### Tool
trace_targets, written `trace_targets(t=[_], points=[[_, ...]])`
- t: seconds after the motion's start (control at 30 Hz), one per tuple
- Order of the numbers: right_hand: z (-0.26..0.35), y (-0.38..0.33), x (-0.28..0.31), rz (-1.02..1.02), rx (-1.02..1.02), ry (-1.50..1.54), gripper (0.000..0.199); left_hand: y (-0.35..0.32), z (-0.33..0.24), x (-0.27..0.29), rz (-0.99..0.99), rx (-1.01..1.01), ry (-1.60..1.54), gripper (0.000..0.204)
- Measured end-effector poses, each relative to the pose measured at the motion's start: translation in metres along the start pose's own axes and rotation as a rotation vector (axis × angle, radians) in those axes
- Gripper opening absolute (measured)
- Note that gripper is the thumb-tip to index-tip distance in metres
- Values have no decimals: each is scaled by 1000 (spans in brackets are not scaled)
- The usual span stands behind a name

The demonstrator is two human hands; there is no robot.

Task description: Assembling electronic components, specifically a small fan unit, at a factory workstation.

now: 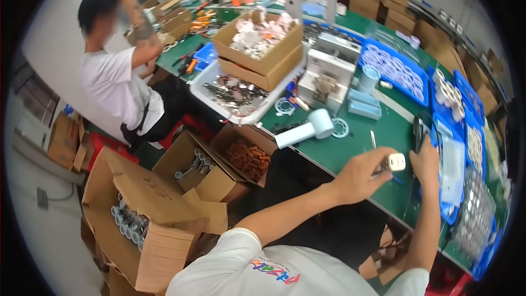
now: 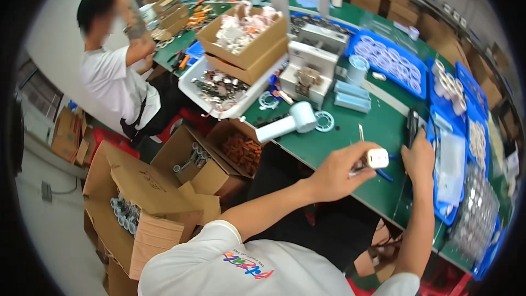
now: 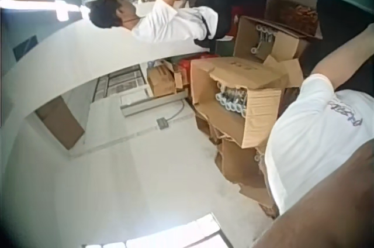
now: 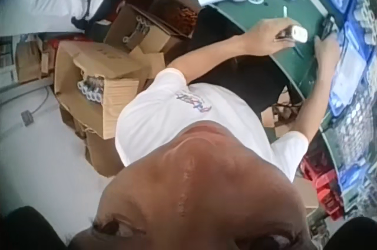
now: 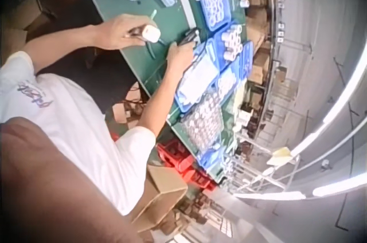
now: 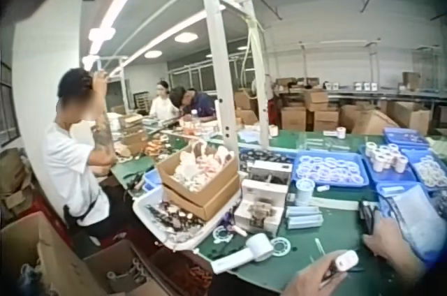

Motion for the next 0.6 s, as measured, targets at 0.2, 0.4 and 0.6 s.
trace_targets(t=[0.2,0.4,0.6], points=[[-4,-1,42,-137,-236,855,62,2,-4,5,-15,-58,-47,44],[-32,-23,101,42,45,1982,34,8,-1,4,20,-155,-72,44],[-10,-73,168,-810,-18,1687,47,2,-4,6,12,-116,-100,42]])
Point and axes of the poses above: each hand's wrist, its own y-axis towards the middle knuckle, its own x-axis out of the back of the hand, z = x × y, the point moved 1 cm from there along y, towards the middle knuckle
